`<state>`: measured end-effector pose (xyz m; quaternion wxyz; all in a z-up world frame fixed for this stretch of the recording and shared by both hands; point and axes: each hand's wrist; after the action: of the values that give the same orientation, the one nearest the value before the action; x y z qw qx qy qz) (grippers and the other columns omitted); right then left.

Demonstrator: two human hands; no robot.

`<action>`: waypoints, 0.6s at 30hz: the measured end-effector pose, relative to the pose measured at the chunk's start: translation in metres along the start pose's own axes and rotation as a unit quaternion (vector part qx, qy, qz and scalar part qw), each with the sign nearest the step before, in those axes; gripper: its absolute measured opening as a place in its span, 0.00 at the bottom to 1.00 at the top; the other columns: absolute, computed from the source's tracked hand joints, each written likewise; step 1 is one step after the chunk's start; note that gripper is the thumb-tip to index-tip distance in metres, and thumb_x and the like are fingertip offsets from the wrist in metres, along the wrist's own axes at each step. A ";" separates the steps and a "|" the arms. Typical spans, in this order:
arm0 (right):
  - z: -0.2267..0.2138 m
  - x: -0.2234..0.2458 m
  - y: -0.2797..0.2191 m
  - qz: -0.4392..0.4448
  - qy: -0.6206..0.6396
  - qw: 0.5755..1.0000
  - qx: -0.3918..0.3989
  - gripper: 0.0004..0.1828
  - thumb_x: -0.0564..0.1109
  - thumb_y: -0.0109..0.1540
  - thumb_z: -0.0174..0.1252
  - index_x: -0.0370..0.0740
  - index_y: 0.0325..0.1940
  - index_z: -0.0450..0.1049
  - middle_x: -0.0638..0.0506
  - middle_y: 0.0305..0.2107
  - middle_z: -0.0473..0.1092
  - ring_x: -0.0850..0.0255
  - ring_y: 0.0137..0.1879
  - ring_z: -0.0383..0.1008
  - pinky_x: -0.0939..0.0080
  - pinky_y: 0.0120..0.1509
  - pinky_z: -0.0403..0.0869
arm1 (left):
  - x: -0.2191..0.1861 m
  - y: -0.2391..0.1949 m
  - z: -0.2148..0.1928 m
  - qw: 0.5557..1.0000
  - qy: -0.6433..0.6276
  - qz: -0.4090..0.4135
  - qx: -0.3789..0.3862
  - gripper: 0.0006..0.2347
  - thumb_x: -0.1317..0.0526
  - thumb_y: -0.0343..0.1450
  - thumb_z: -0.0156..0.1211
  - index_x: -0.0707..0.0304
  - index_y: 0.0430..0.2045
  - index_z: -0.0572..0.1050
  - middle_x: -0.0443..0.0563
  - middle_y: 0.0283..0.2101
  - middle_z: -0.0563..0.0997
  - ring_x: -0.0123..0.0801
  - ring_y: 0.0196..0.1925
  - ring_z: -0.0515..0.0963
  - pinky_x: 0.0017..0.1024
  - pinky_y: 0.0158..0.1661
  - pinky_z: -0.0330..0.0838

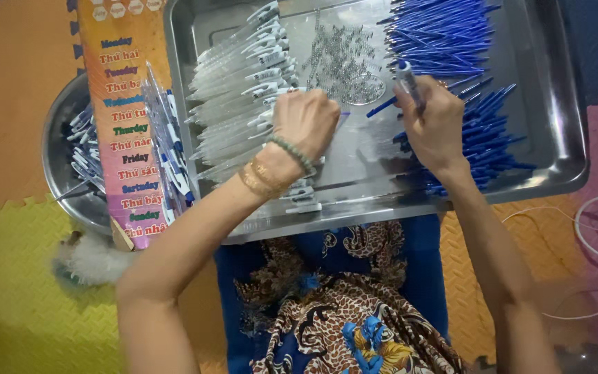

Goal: The person assembles pens by inserting blue ink cartridges into white pen bodies. They pick up a pen body and a cartridge from a metal tray, insert the cartridge, and place the assembled pen into a metal bowl.

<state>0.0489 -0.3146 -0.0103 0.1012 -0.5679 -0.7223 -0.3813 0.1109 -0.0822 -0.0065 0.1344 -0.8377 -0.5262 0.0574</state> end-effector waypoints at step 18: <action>-0.061 -0.058 0.008 0.104 -0.052 0.993 0.038 0.12 0.46 0.87 0.61 0.34 0.56 0.81 0.48 0.36 0.72 0.58 0.38 0.69 0.53 0.41 0.66 | 0.031 0.000 -0.055 0.982 0.128 0.028 -0.134 0.13 0.59 0.83 0.62 0.61 0.27 0.80 0.47 0.27 0.79 0.28 0.26 0.74 0.30 0.25 0.74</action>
<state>0.0574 -0.3978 0.0015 0.1244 -0.6545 -0.6778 -0.3110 0.1373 -0.0633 0.0477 0.0852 -0.8628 -0.4843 -0.1175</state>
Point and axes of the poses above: each hand's wrist, its own y-axis towards the middle knuckle, its own z-axis out of the palm, x = y × z
